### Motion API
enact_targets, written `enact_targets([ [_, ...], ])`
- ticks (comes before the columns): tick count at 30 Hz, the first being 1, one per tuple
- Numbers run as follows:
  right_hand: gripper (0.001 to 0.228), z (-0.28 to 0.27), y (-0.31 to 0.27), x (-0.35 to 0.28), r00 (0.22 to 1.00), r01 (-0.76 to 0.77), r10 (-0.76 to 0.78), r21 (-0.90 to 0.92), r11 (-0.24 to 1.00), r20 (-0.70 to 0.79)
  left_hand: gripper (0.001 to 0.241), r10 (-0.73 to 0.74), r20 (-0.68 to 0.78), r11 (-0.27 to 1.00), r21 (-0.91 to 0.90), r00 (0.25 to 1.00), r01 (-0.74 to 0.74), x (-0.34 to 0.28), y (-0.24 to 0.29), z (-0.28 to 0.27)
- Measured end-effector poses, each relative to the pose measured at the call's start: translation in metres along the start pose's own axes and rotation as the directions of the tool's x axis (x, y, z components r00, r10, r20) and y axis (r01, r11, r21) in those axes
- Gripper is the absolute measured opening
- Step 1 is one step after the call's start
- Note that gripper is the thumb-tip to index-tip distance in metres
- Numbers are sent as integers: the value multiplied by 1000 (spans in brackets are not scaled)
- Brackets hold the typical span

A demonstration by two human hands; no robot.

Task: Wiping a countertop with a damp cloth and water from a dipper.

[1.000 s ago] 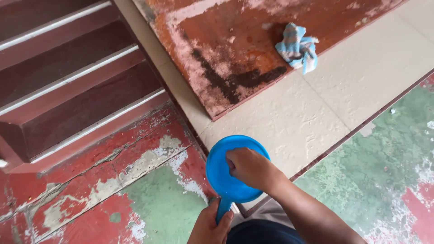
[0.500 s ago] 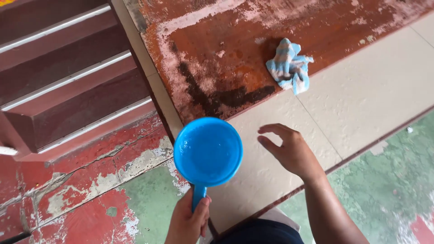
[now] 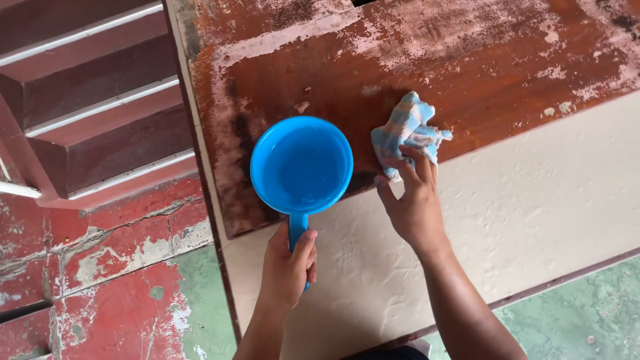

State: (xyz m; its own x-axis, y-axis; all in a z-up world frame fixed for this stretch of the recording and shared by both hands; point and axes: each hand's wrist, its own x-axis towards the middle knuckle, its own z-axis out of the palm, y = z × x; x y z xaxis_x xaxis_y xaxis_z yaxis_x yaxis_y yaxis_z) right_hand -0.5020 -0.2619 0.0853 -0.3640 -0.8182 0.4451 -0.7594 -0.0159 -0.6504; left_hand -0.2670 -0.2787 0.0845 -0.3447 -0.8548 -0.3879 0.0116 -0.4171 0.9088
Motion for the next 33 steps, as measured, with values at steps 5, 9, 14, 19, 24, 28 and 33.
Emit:
enact_targets([
  [5,50,7,34,27,1000,5,-4,-132,991,8,23,42,39,999,16,998,-43,28,11,34],
  [9,43,11,50,43,991,-49,75,-223,974,112,20,-11,54,1000,-24,998,12,54,23,46],
  [14,29,10,87,7,900,-431,359,378,820,248,39,52,113,923,-384,992,-5,69,-7,35],
  [19,19,-13,69,-30,826,-421,386,905,-63,411,48,105,-31,806,-582,994,-103,46,-90,59],
  [24,69,-39,50,-52,498,-671,329,596,-440,803,54,5,149,969,-243,989,32,14,-78,104],
  [28,71,-54,65,-77,737,-669,100,742,-38,669,56,126,133,953,-291,983,-83,2,-89,104],
  [33,61,-79,87,-111,678,-727,343,525,443,650,46,473,142,868,-241,869,-433,-16,-84,95],
])
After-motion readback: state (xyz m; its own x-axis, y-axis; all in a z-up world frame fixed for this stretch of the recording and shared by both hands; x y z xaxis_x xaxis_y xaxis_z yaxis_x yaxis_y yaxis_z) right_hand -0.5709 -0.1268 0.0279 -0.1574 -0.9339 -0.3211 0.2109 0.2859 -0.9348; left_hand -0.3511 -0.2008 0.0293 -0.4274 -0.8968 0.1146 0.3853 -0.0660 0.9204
